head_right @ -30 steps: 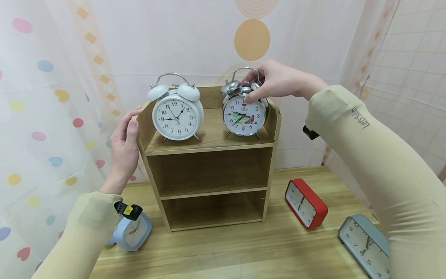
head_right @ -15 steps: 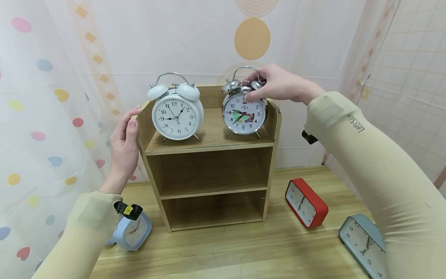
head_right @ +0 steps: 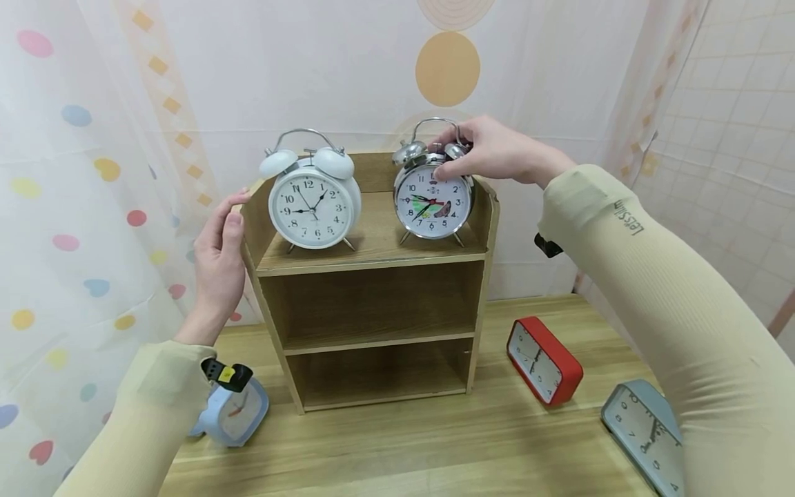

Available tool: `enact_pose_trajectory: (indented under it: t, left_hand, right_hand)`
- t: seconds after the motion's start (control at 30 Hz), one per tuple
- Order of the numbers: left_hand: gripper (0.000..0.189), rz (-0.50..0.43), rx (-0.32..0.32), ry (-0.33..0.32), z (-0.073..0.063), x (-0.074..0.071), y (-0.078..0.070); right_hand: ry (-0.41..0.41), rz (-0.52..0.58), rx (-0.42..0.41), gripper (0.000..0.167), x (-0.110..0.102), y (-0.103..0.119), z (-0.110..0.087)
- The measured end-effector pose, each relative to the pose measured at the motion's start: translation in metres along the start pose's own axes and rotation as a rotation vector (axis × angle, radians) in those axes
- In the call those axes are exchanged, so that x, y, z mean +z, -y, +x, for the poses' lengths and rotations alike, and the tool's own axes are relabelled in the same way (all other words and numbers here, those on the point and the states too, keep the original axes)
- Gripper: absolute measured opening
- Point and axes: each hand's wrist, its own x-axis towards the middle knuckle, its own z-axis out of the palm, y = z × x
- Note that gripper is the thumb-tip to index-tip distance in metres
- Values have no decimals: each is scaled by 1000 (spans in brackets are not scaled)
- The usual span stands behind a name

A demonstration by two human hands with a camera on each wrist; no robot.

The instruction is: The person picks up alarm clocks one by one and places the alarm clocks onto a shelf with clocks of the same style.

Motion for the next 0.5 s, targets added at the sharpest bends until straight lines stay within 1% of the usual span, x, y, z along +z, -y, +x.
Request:
enact_pose_trajectory:
  t: [0.5]
  left_hand:
    - [37, -9, 2, -2, 0, 1, 0]
  right_hand:
    - [15, 21, 15, 58, 1, -1, 1]
